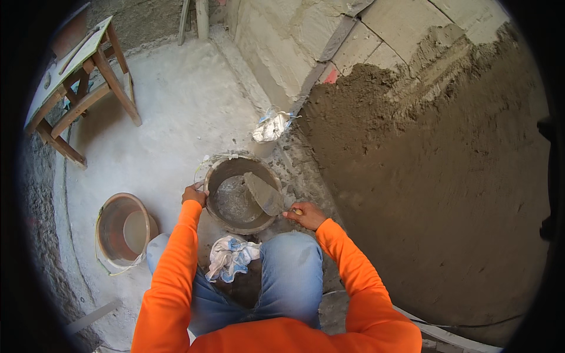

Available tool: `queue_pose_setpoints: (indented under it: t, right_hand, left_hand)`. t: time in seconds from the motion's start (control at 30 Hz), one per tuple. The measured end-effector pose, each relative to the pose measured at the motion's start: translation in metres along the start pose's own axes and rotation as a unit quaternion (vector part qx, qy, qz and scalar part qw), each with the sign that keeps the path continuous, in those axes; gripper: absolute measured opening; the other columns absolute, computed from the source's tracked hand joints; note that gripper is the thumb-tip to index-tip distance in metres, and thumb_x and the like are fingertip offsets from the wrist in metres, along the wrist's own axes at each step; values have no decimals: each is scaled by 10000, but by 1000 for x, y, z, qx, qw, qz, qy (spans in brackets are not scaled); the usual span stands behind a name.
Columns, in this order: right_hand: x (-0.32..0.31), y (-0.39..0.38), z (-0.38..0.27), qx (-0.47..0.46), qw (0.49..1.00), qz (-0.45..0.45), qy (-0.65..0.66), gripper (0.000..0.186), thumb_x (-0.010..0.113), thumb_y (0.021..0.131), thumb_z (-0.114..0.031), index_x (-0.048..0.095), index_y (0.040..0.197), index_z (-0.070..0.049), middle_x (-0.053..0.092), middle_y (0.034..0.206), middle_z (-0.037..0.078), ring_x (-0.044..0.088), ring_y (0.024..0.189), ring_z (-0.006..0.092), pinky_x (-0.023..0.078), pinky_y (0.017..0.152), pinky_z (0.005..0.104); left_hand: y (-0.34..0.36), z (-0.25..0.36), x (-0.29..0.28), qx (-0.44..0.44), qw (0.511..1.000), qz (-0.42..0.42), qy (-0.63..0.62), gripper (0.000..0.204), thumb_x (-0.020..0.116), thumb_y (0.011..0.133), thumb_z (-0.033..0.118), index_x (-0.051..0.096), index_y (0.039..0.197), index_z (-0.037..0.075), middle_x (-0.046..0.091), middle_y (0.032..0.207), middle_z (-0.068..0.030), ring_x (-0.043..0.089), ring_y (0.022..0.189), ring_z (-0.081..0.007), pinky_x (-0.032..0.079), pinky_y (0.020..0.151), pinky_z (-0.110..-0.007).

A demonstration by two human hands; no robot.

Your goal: The person scoops cement from a bucket with a trowel and applies it to a wall, smoothing the surface. They use a straight edge to level the applied cement and continue the process of scooping and applying.

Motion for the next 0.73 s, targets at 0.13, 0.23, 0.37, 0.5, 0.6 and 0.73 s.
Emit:
queue_pose_setpoints:
  t: [0.13, 0.23, 0.37, 0.5, 0.6, 0.73]
  right_hand:
    - [-37, 14, 49, 39, 935, -129, 329, 337, 675, 934, -399, 596, 817, -93, 546, 635, 21, 510, 475, 124, 398, 414, 291]
    - [-71, 47, 106, 153, 898, -17, 413, 310, 685, 920, -356, 586, 779, -98, 531, 611, 19, 476, 445, 135, 407, 414, 316]
    - [-116, 53, 149, 151, 925, 143, 317, 310, 676, 918, -362, 595, 779, -97, 530, 606, 27, 487, 463, 150, 409, 417, 319]
    - [-74, 48, 164, 150, 913, 145, 352, 271, 703, 911, -329, 562, 952, -102, 596, 751, 54, 559, 512, 149, 467, 450, 333]
    - [-44, 58, 168, 150, 950, 165, 219, 320, 702, 913, -318, 508, 1060, -111, 630, 892, 90, 636, 628, 186, 531, 547, 377]
    - [-43, 94, 159, 76, 938, 326, -90, 381, 700, 907, -332, 473, 1118, -110, 662, 955, 130, 691, 846, 294, 564, 766, 522]
  left_hand:
    - [14, -11, 8, 13, 999, -7, -44, 449, 816, 800, 213, 712, 1234, 266, 750, 939, -74, 727, 871, -217, 571, 842, -360]
    - [17, -19, 6, 20, 999, 20, -18, 443, 812, 803, 211, 715, 1232, 266, 746, 918, -74, 723, 848, -208, 572, 832, -357]
    - [19, -20, 8, 28, 999, 16, -34, 440, 804, 807, 195, 716, 1232, 265, 739, 890, -64, 713, 815, -194, 570, 816, -356]
    - [17, -22, 7, 8, 996, 0, -83, 442, 802, 805, 158, 720, 1228, 257, 731, 861, -52, 703, 791, -181, 566, 799, -346]
    - [15, -21, 7, 11, 997, 1, -82, 443, 803, 804, 143, 721, 1228, 241, 727, 849, -45, 700, 780, -170, 564, 790, -332]
    - [18, -18, 2, 44, 998, 29, -26, 435, 803, 809, 156, 719, 1231, 222, 727, 847, -43, 700, 772, -172, 565, 796, -323]
Point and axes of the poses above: each hand's wrist, its own y-axis towards the middle knuckle, its own x-axis out of the palm, z = x × y, the point moved 7 cm from there along y, towards the middle knuckle
